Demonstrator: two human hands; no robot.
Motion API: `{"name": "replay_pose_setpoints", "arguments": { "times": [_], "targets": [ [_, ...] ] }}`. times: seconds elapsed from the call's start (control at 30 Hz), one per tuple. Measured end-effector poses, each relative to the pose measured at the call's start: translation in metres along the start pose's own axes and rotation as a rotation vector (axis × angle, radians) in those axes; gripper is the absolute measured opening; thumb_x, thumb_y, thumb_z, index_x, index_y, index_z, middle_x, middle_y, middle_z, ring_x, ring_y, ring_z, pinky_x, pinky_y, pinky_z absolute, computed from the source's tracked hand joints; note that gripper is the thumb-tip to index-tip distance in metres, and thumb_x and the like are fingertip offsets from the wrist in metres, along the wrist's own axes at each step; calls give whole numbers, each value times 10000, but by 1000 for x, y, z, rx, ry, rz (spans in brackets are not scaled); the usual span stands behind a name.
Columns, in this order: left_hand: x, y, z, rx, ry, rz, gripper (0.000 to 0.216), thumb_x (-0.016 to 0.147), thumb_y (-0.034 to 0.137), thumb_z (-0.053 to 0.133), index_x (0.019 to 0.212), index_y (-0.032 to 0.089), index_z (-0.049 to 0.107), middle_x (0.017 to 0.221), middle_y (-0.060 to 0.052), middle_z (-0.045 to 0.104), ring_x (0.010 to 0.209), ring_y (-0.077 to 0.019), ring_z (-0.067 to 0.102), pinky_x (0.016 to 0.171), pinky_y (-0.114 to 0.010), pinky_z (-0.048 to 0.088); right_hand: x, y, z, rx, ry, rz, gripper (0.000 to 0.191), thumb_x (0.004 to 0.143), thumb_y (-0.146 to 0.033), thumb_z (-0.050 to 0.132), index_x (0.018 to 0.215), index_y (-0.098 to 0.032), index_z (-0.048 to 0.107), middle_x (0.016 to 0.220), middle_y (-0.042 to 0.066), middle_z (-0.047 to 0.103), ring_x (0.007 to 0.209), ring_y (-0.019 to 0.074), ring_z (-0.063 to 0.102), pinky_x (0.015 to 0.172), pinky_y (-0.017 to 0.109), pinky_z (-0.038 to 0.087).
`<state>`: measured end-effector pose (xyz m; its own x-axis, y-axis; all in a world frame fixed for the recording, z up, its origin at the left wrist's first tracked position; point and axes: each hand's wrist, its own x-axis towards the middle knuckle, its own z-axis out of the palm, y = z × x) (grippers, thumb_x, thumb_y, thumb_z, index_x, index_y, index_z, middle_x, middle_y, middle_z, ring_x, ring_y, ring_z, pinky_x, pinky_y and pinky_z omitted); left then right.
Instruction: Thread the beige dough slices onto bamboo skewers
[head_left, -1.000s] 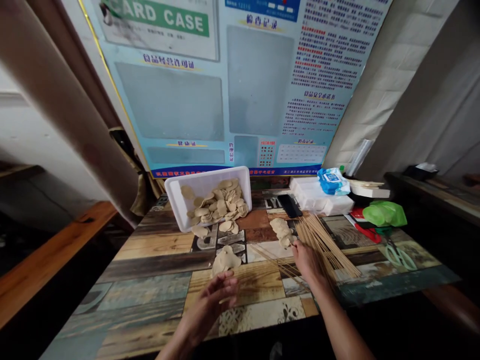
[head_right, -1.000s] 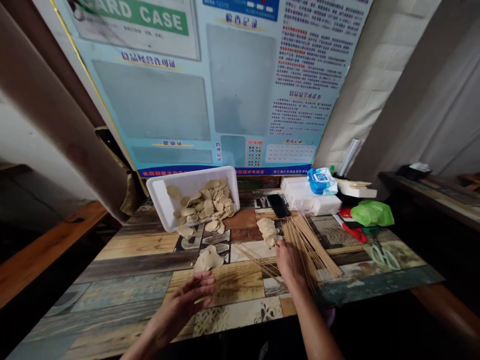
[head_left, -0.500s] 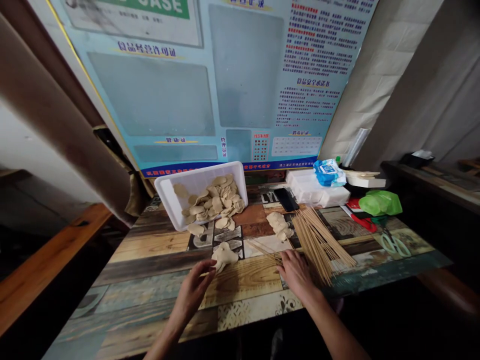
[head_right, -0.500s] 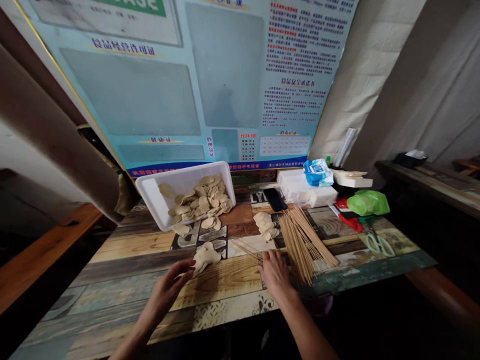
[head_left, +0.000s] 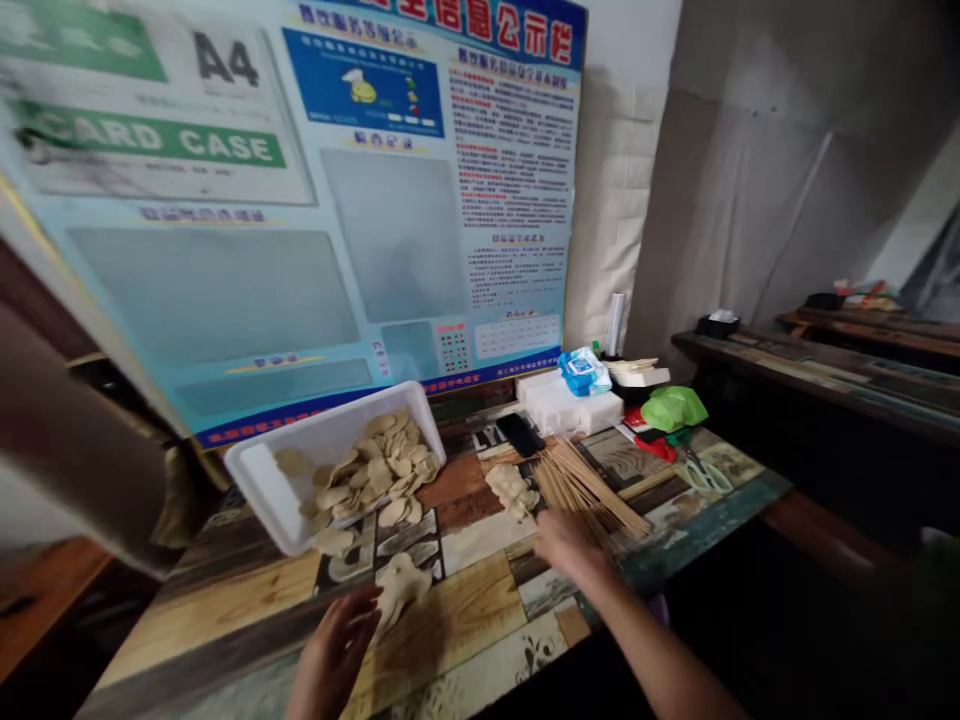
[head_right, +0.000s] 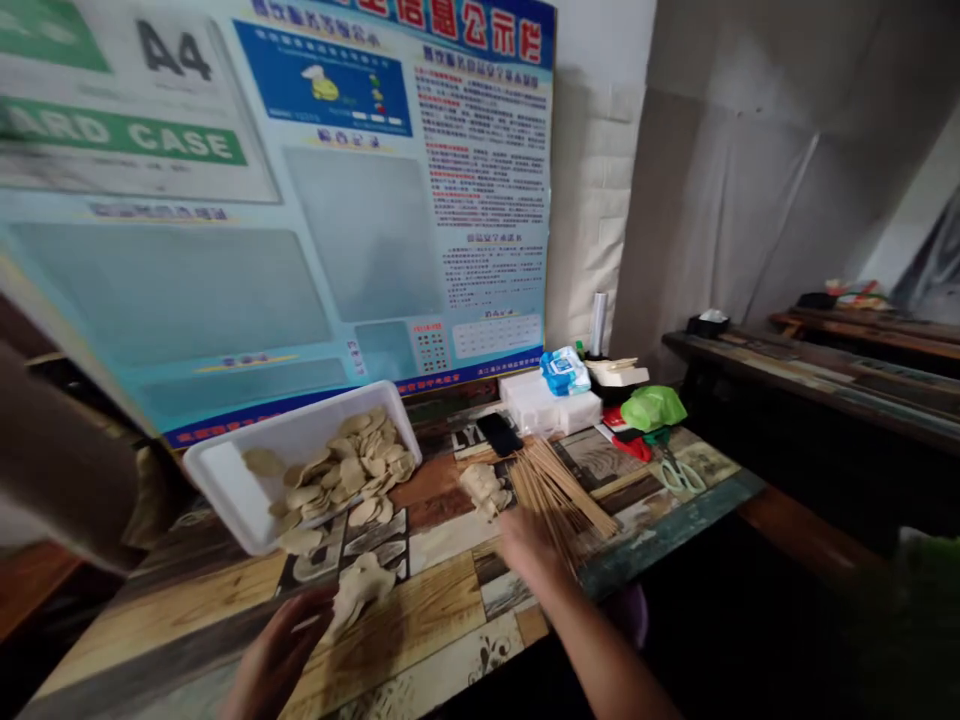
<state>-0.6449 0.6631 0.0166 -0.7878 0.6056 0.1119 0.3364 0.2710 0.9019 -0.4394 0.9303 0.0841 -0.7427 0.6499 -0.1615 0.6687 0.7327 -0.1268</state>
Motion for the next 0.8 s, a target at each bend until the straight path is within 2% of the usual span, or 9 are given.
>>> {"name": "replay_pose_setpoints", "arguments": {
  "times": [0.07,0.13,0.27,0.37,0.43,0.53,0.6,0.7,0.8],
  "targets": [
    [0,-3,1,86,28,44,398,670,532,656,922,225,676,943,-99,677,870,-286,663,746,-379,558,4,30,-8,-21,5,73,231,795,-129,546,924,-125,737,940,173,730,881,260,688,648,288,464],
    [3,-7,3,233,52,93,348,715,439,609,967,206,667,1008,-126,665,930,-299,643,836,-423,522,11,55,-9,-41,-3,128,226,793,-146,556,927,-103,734,953,208,722,887,284,691,641,302,457],
    [13,-14,10,461,61,126,380,770,357,557,1089,162,629,1117,-173,640,1059,-314,594,954,-424,438,18,79,4,-52,16,158,224,825,-148,517,892,-80,721,932,219,716,876,285,692,654,310,447],
    [22,-13,17,562,37,73,392,793,347,556,1127,147,605,1149,-184,630,1103,-314,570,980,-406,402,9,79,17,-40,95,139,243,873,-183,475,971,-83,674,1007,194,696,943,266,668,721,310,450],
    [28,-10,23,618,31,18,394,785,319,569,1135,141,598,1143,-190,631,1109,-320,563,980,-401,389,-1,77,29,9,181,80,220,888,-223,466,939,-120,653,994,155,689,925,234,658,748,295,451],
    [38,-8,30,670,-2,-21,429,778,258,558,1171,89,580,1118,-231,624,1077,-337,576,938,-398,399,-13,78,54,179,342,-68,208,871,-246,449,767,-183,618,830,92,685,784,196,654,712,276,465],
    [45,-9,31,725,-53,-36,442,781,223,530,1188,57,570,1099,-242,620,1046,-335,591,909,-395,409,-16,80,71,323,434,-158,224,861,-292,438,729,-209,599,738,61,678,691,189,653,655,273,480],
    [52,-15,27,776,-125,-44,378,770,183,529,1128,94,611,1050,-178,638,983,-286,616,874,-352,430,-19,77,85,533,546,-225,272,877,-385,426,746,-243,617,679,25,695,603,181,664,552,250,490],
    [53,-28,21,821,-168,-56,273,798,178,529,1043,169,650,985,-94,654,922,-228,629,824,-296,456,-28,63,85,640,508,-366,318,932,-361,391,795,-274,665,708,2,710,637,154,671,576,223,508]
  ]
}}
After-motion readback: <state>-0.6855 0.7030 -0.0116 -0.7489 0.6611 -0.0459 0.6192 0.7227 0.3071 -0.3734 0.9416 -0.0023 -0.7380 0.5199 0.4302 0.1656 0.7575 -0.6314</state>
